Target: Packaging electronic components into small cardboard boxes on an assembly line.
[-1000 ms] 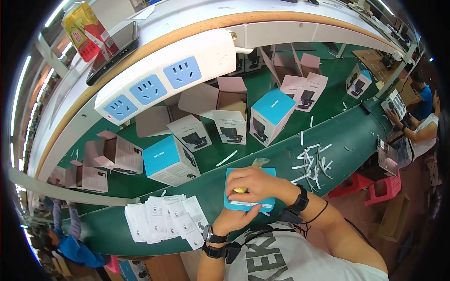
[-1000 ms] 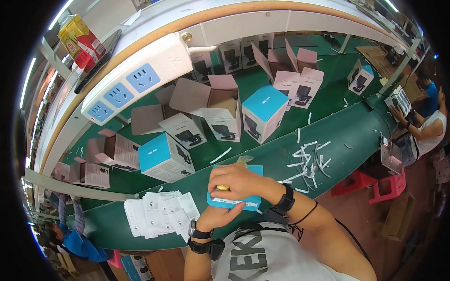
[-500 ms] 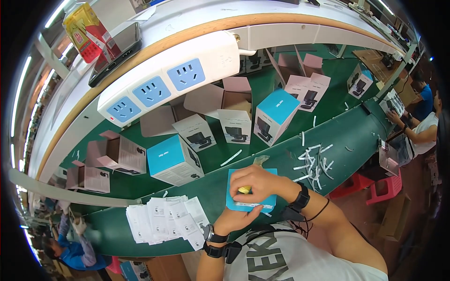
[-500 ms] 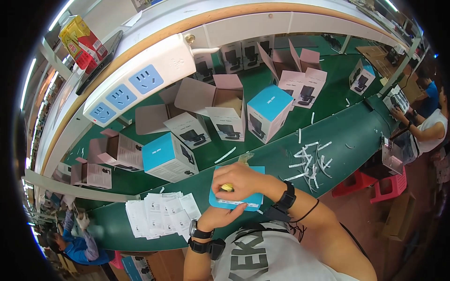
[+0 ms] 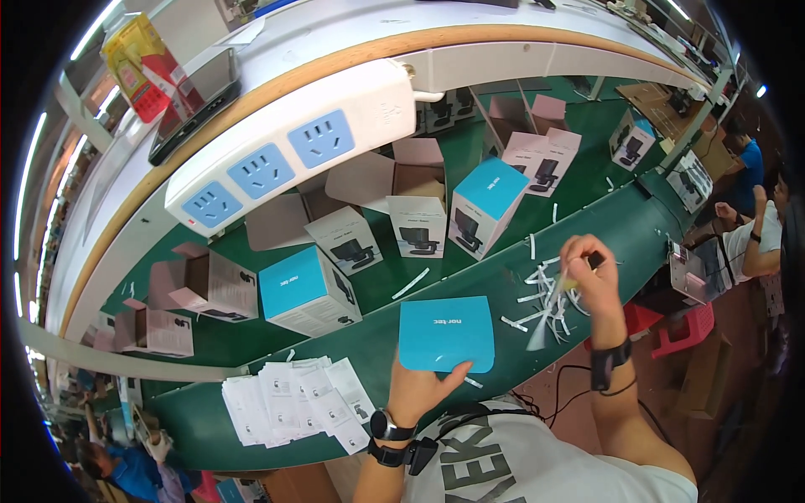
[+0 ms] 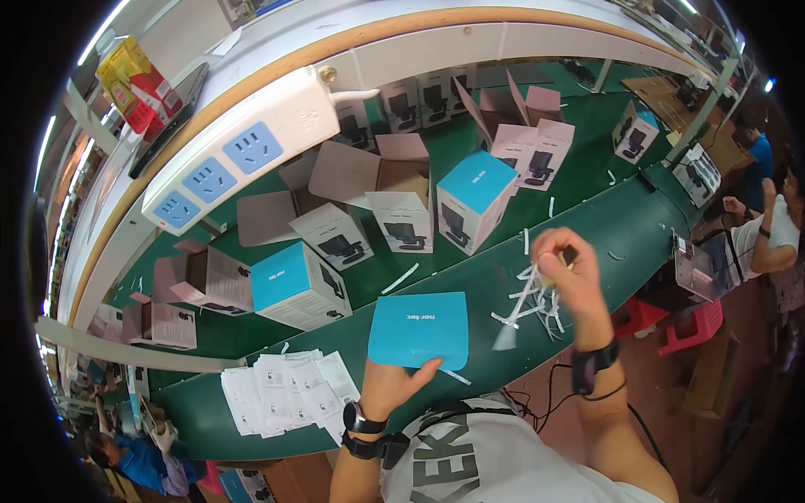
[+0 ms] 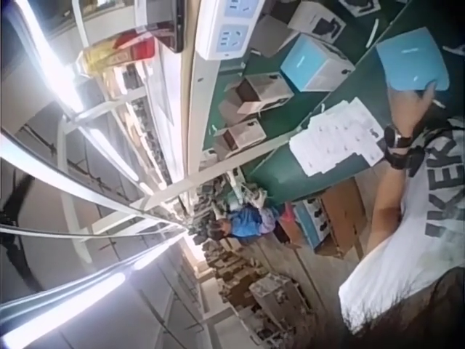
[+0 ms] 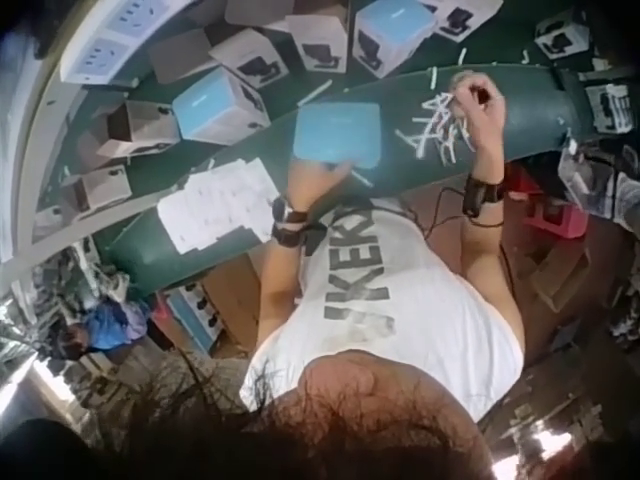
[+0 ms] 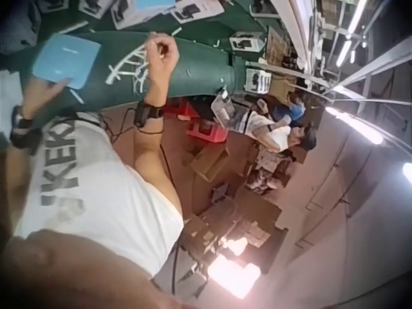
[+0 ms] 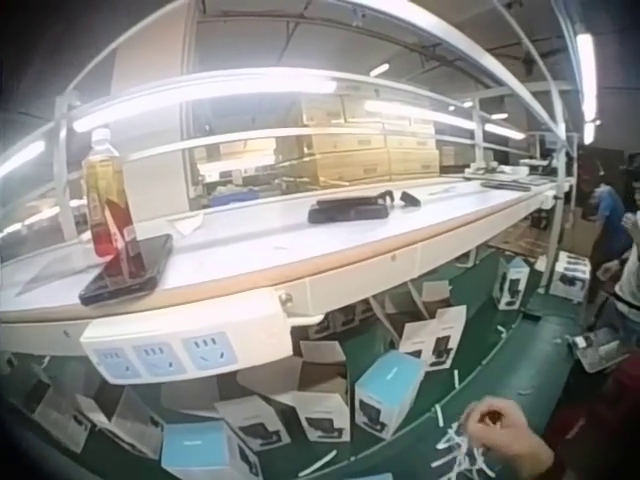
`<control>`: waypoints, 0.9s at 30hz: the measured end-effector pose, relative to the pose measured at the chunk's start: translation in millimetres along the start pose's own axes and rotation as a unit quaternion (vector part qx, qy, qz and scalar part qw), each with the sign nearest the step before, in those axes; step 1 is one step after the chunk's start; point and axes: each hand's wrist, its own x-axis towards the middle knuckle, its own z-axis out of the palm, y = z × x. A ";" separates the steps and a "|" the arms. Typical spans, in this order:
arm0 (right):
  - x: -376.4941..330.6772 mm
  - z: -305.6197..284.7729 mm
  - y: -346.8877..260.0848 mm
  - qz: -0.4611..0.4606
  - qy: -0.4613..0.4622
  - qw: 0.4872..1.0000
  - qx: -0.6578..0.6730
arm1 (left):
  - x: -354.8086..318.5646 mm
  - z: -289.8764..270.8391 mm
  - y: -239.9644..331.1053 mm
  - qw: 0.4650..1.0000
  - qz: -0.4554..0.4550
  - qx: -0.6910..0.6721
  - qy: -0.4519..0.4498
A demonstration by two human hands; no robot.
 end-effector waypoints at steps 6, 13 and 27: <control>-60.3 17.9 9.0 0.128 -0.098 0.929 -0.334 | -10.5 10.6 -5.8 0.979 -0.061 -0.009 0.195; -89.9 113.1 24.6 0.085 -0.040 0.976 -0.198 | -22.8 9.4 -34.4 0.941 -0.145 -0.244 0.187; -117.2 123.8 77.7 -0.058 0.051 0.950 -0.304 | -49.1 9.3 -59.8 0.985 -0.009 0.025 0.171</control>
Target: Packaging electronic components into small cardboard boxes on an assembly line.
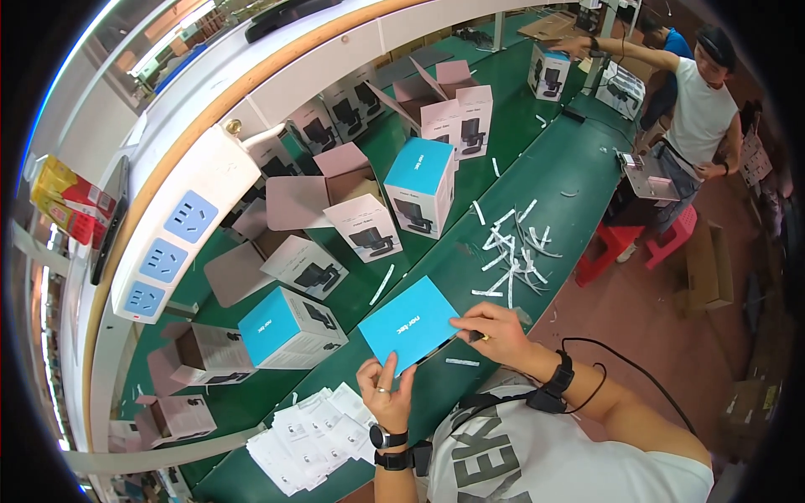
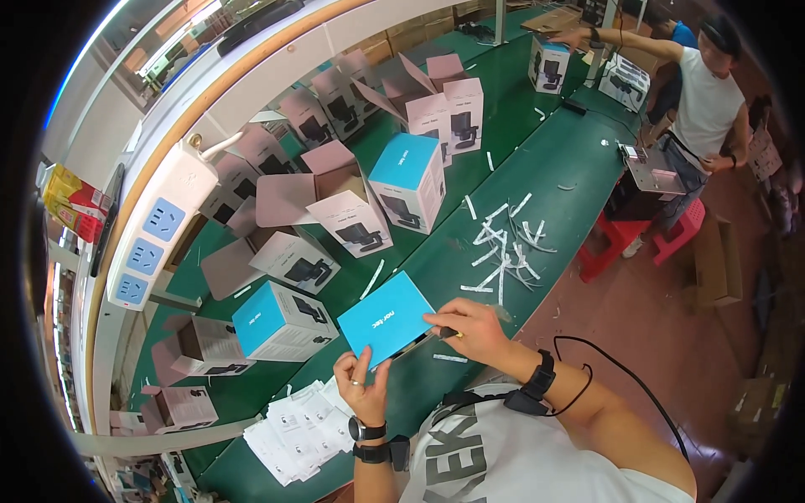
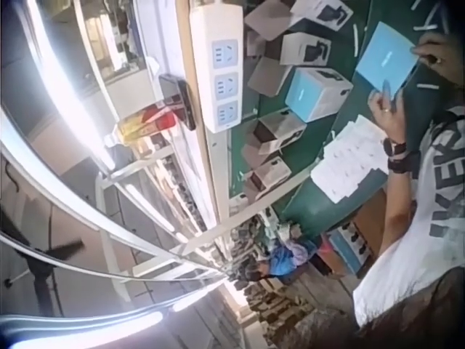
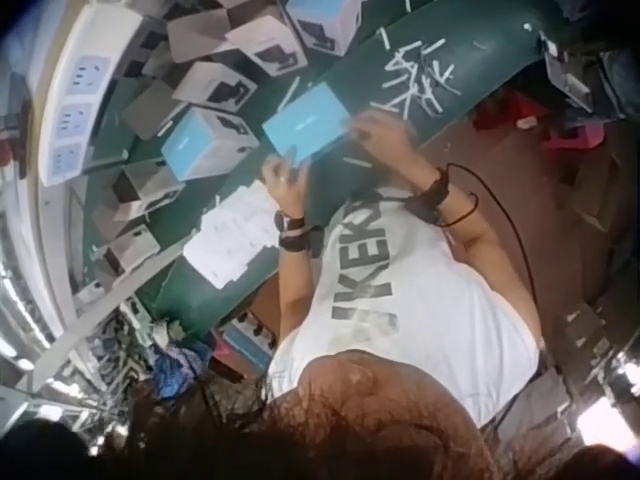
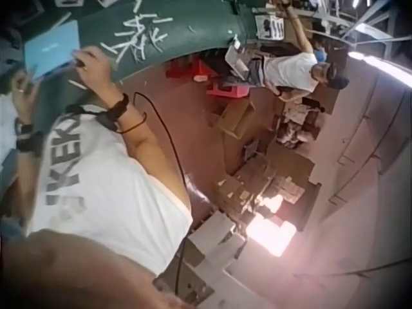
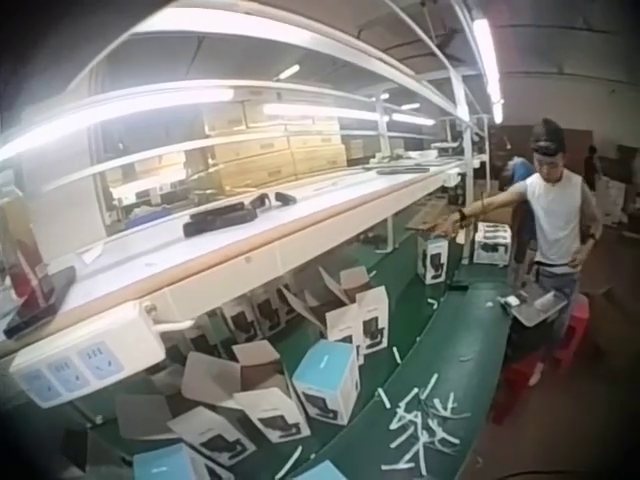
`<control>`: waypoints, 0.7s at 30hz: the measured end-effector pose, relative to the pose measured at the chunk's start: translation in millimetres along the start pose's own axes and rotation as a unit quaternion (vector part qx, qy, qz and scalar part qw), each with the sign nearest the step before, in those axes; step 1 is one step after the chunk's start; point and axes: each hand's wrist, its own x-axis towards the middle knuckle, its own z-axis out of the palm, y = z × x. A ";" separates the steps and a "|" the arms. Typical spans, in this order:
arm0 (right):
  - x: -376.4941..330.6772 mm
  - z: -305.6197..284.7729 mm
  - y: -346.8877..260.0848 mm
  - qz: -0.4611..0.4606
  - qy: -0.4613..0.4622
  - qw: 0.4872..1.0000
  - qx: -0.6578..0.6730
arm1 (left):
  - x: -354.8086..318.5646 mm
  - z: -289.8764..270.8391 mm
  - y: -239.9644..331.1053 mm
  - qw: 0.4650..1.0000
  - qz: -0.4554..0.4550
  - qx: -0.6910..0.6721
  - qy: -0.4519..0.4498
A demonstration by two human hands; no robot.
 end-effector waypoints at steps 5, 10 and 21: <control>-9.3 -5.6 0.3 -0.024 0.013 0.998 -0.054 | 0.3 -9.5 -15.0 0.985 0.140 0.095 -0.034; -14.0 -8.0 -4.1 -0.018 0.003 0.999 -0.043 | 18.6 -17.3 16.7 0.972 0.162 0.151 -0.081; -15.7 -23.6 -5.1 -0.058 -0.020 0.994 -0.094 | 53.2 39.0 64.4 0.901 0.163 0.264 -0.305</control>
